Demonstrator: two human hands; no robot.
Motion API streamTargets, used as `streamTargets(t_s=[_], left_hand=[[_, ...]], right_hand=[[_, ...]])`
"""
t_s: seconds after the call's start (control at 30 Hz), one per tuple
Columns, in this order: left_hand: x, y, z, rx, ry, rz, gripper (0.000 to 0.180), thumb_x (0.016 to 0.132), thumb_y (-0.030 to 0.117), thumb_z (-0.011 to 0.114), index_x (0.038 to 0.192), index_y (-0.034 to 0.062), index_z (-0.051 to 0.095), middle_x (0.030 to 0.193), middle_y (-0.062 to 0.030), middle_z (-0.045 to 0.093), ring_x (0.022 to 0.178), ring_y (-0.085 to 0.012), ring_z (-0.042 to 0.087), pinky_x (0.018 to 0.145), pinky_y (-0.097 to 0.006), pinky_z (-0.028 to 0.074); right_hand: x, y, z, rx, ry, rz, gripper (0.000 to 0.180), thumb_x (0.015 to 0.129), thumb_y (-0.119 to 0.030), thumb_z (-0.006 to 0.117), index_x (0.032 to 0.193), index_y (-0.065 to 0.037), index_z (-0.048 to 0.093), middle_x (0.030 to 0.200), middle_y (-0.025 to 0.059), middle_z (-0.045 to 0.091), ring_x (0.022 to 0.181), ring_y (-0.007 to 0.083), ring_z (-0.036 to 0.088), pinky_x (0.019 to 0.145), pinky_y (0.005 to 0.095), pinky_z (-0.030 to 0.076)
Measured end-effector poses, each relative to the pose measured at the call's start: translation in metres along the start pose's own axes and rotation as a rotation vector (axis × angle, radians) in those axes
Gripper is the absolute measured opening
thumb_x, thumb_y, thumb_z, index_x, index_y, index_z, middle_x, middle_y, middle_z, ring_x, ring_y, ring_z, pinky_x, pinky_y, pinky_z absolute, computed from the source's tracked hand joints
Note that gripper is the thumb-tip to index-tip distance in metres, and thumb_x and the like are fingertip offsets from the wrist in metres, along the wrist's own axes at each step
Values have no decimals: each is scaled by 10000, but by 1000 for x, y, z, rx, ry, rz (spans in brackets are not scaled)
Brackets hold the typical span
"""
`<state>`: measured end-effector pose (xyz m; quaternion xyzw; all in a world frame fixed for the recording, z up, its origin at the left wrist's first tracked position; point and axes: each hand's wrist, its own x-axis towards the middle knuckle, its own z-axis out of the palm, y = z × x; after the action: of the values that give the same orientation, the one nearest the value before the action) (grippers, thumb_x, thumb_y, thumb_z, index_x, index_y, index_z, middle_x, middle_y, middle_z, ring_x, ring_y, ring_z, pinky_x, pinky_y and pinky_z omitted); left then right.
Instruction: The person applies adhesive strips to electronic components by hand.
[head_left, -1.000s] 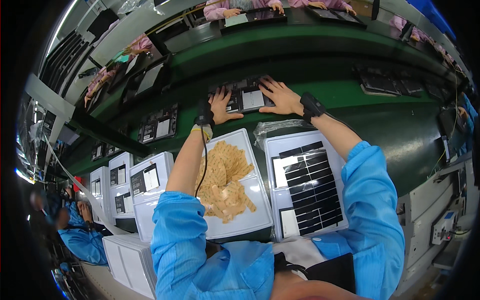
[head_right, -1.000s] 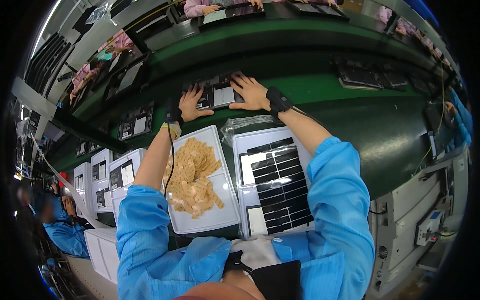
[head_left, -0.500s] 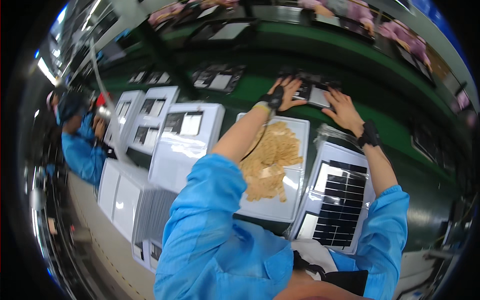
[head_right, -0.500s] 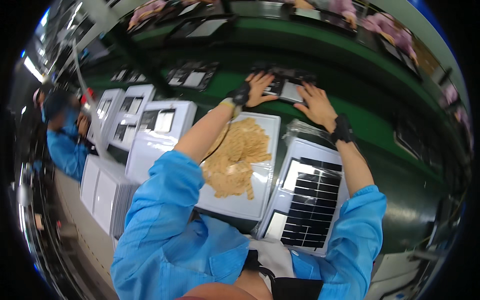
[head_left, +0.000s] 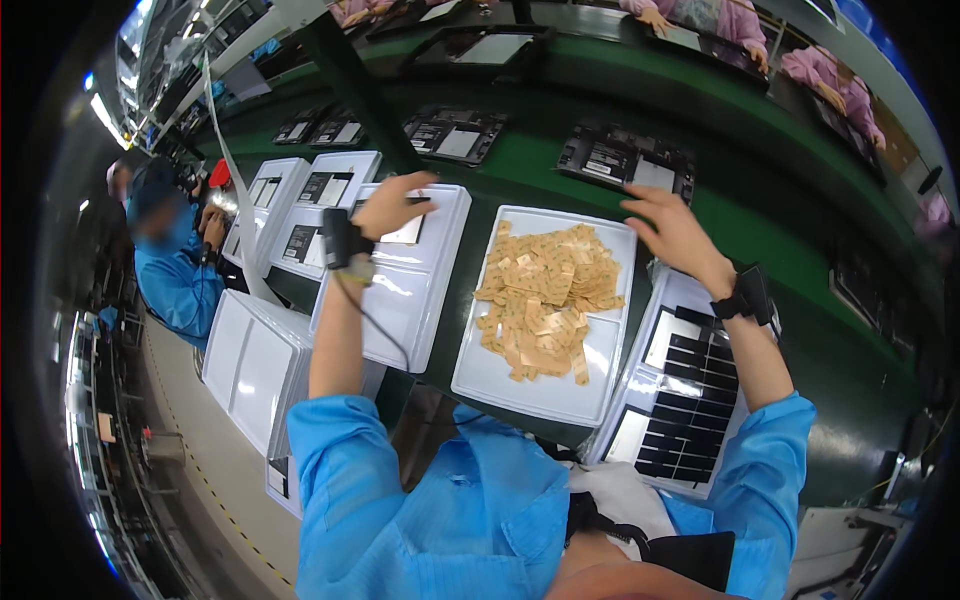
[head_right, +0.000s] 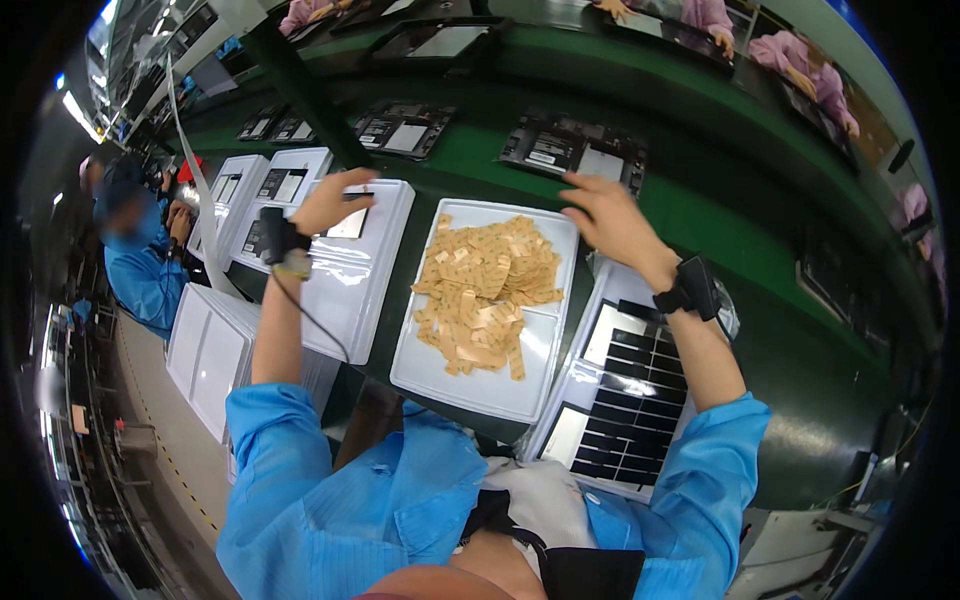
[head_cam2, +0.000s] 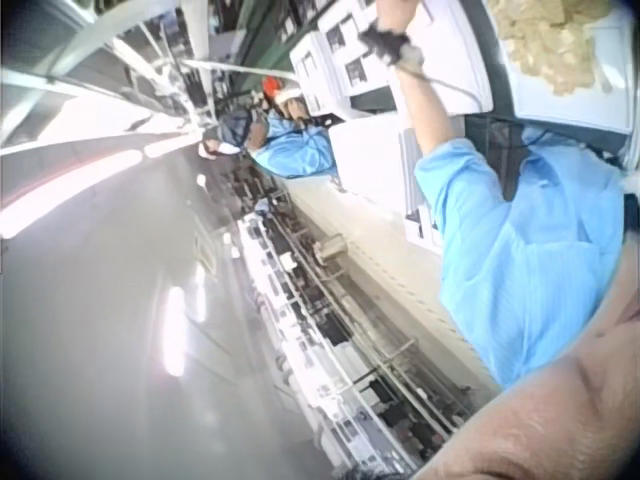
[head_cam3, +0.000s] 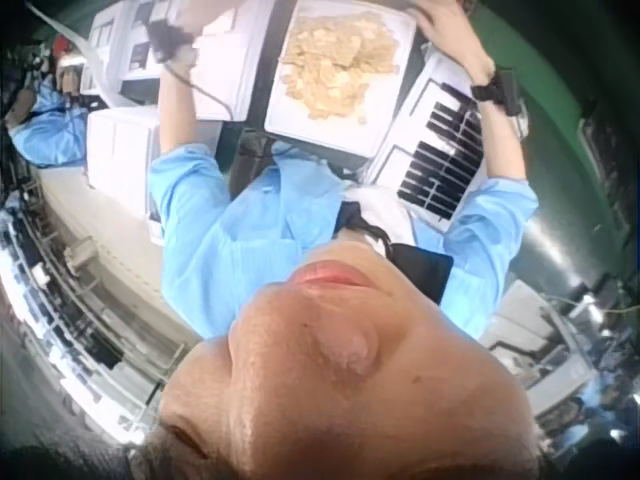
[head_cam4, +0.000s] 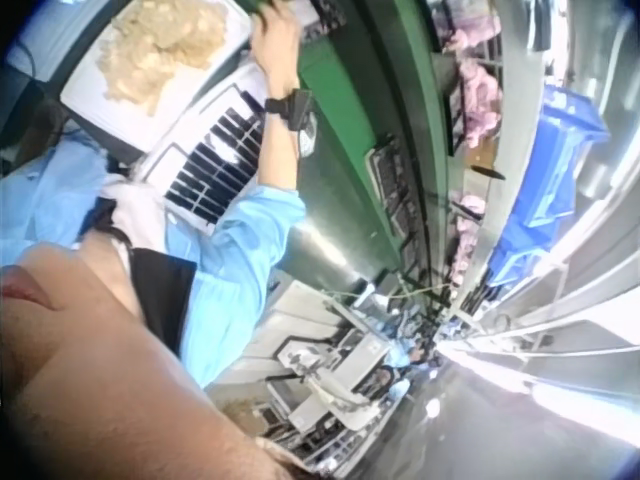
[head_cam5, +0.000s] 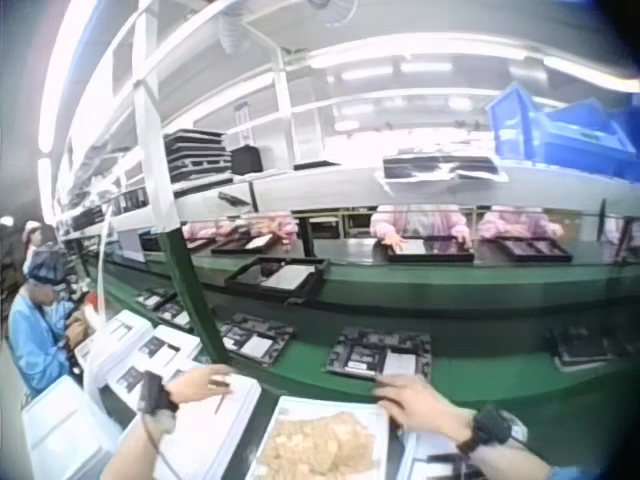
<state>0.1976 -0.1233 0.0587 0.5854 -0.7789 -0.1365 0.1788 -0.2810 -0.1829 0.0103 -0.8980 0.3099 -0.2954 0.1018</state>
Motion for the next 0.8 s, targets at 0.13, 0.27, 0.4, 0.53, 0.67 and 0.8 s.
streamTargets(t_s=[0.13, 0.27, 0.4, 0.53, 0.67, 0.8], left_hand=[[-62, -53, 9, 594, 38, -321, 1007, 609, 439, 963, 1437, 34, 558, 1497, -314, 497, 1413, -447, 458, 1169, -442, 389], [-47, -66, 17, 482, 196, -136, 991, 583, 570, 956, 1337, 36, 598, 1363, -290, 609, 1335, -462, 524, 1137, -454, 397], [-19, 3, 22, 415, 362, -324, 701, 709, 475, 936, 1144, 42, 597, 1005, -202, 724, 988, -379, 685, 828, -449, 531], [2, 108, 58, -295, 727, -77, 494, 894, 95, 823, 1288, -6, 543, 949, -74, 701, 888, -153, 652, 802, -280, 518], [28, 151, 123, -568, 740, -41, 506, 864, 161, 866, 1259, -12, 602, 961, -70, 698, 842, -128, 649, 743, -277, 528], [37, 165, 164, -758, 649, -202, 451, 886, 157, 844, 1229, -49, 635, 1003, -93, 720, 919, -115, 674, 771, -252, 548]], right_hand=[[19, -70, 14, 370, -171, -87, 271, 973, -197, 652, 1137, 2, 735, 1181, 177, 731, 1084, 365, 681, 959, 432, 537], [18, -83, 56, 608, -20, -47, 270, 983, -212, 658, 1134, -1, 734, 1093, 180, 747, 984, 354, 713, 908, 406, 560], [3, -69, 85, 697, 83, 213, 222, 1011, -171, 650, 1123, 2, 732, 1065, 155, 757, 1006, 257, 729, 888, 356, 576], [5, -66, 81, 987, 150, 351, 222, 1031, -152, 643, 1169, 14, 695, 1119, 132, 749, 1014, 180, 720, 867, 308, 584], [16, -75, 57, 1458, 373, 396, 281, 1015, -85, 662, 1255, 48, 604, 1120, 118, 703, 988, 164, 713, 843, 283, 592], [13, -64, 51, 1331, 473, 433, 256, 980, -19, 690, 1219, 43, 623, 1165, 133, 702, 974, 149, 711, 867, 265, 585]])
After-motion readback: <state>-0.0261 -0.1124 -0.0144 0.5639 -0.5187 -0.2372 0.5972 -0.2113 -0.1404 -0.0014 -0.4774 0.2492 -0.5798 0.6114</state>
